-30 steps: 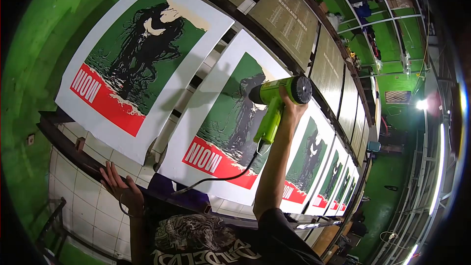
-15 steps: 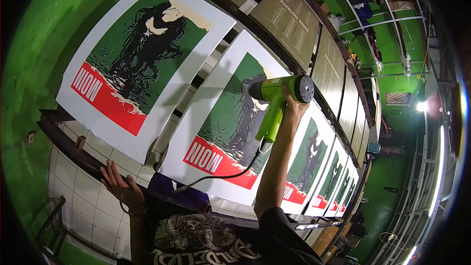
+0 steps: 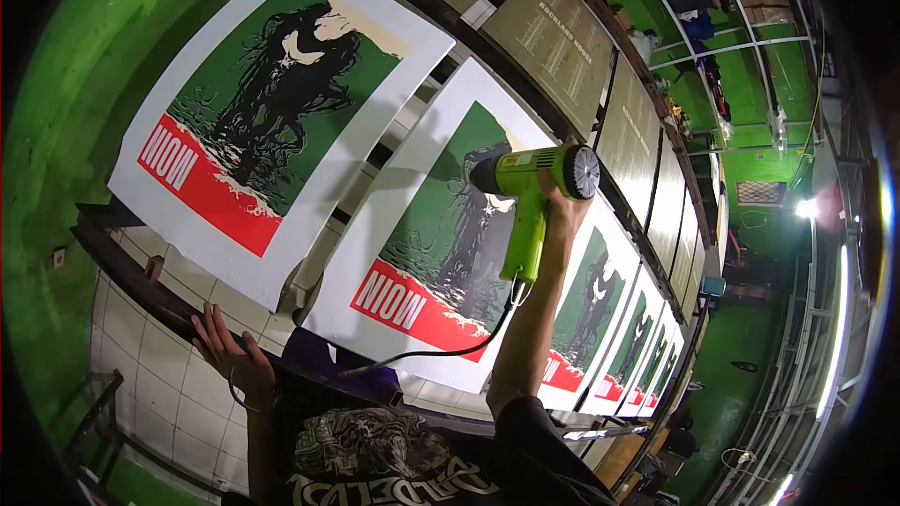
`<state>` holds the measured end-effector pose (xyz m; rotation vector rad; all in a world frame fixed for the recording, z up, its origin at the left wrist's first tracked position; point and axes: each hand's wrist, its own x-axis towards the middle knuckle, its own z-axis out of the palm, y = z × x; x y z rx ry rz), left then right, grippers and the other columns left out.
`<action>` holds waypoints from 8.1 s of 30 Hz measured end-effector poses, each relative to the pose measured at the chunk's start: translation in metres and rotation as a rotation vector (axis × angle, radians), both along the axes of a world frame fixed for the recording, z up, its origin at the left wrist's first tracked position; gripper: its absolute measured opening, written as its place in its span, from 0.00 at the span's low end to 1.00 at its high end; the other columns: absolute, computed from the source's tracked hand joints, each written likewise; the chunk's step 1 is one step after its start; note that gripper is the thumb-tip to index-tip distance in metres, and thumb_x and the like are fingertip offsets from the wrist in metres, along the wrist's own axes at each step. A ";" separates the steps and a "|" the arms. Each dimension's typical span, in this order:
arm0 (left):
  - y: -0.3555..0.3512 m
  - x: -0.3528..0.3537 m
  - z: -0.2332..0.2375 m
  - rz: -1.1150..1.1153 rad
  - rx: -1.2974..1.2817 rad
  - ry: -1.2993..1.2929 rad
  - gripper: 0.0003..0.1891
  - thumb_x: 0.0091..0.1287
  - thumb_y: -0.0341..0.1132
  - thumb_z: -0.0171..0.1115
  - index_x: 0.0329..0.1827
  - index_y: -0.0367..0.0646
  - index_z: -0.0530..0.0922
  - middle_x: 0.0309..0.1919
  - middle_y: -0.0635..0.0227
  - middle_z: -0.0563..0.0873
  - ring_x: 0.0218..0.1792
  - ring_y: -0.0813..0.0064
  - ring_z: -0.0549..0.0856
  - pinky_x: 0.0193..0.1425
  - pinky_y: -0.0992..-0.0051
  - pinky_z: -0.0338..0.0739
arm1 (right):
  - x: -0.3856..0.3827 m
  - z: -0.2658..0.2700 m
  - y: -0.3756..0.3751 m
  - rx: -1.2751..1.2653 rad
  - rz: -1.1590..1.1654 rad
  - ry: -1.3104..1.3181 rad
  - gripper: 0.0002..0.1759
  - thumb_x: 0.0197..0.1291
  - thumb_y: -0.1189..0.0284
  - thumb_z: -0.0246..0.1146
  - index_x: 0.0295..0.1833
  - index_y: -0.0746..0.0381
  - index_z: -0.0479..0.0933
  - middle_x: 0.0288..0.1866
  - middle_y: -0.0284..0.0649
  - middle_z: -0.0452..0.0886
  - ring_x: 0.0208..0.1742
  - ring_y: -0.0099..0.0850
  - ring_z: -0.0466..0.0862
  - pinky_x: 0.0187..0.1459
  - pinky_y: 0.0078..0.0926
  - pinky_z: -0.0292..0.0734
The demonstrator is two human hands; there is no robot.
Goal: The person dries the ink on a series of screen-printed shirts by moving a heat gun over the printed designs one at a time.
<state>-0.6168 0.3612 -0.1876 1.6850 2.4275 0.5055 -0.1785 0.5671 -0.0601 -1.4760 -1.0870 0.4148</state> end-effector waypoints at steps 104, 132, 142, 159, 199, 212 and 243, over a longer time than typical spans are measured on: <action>0.000 -0.001 -0.001 -0.024 0.019 -0.024 0.31 0.73 0.45 0.43 0.76 0.37 0.62 0.76 0.58 0.65 0.79 0.52 0.56 0.80 0.48 0.43 | -0.006 -0.004 0.006 0.069 -0.035 0.072 0.22 0.40 0.76 0.77 0.44 0.69 0.82 0.38 0.39 0.86 0.36 0.29 0.85 0.45 0.27 0.80; 0.000 0.000 0.004 -0.046 0.053 -0.039 0.32 0.70 0.39 0.49 0.77 0.40 0.61 0.76 0.58 0.65 0.79 0.51 0.55 0.80 0.48 0.43 | -0.008 -0.003 -0.010 0.084 -0.091 0.086 0.23 0.41 0.75 0.79 0.46 0.69 0.82 0.38 0.39 0.86 0.36 0.29 0.85 0.46 0.28 0.80; -0.002 0.000 0.003 -0.056 0.053 -0.036 0.32 0.69 0.39 0.49 0.77 0.39 0.61 0.75 0.58 0.66 0.79 0.51 0.55 0.80 0.48 0.42 | -0.012 -0.008 -0.013 0.063 -0.119 0.191 0.22 0.43 0.77 0.78 0.46 0.70 0.81 0.39 0.40 0.86 0.37 0.29 0.85 0.46 0.28 0.80; 0.003 0.001 0.005 -0.006 -0.006 -0.059 0.33 0.68 0.41 0.48 0.77 0.40 0.61 0.76 0.60 0.66 0.80 0.53 0.55 0.81 0.49 0.41 | -0.010 -0.003 -0.001 0.016 -0.118 0.143 0.22 0.42 0.78 0.78 0.46 0.69 0.81 0.39 0.39 0.86 0.37 0.28 0.84 0.45 0.28 0.80; -0.004 0.000 -0.006 0.065 0.116 -0.041 0.32 0.72 0.42 0.47 0.79 0.40 0.58 0.79 0.56 0.57 0.80 0.47 0.51 0.80 0.46 0.41 | -0.007 0.004 -0.009 -0.007 -0.171 0.105 0.21 0.42 0.78 0.76 0.45 0.70 0.81 0.39 0.40 0.85 0.37 0.28 0.84 0.45 0.27 0.80; -0.004 -0.001 -0.008 0.043 0.154 -0.028 0.31 0.75 0.44 0.45 0.78 0.40 0.59 0.79 0.54 0.58 0.79 0.46 0.53 0.79 0.45 0.43 | -0.004 0.000 -0.026 0.050 -0.015 0.052 0.33 0.38 0.73 0.79 0.55 0.66 0.80 0.47 0.39 0.85 0.46 0.30 0.85 0.55 0.30 0.79; -0.009 -0.001 -0.008 -0.017 0.232 -0.021 0.31 0.77 0.46 0.44 0.79 0.42 0.57 0.80 0.55 0.56 0.79 0.47 0.53 0.78 0.45 0.43 | -0.012 0.010 -0.064 0.021 -0.048 -0.009 0.40 0.34 0.77 0.80 0.59 0.72 0.76 0.67 0.43 0.75 0.49 0.27 0.83 0.55 0.25 0.80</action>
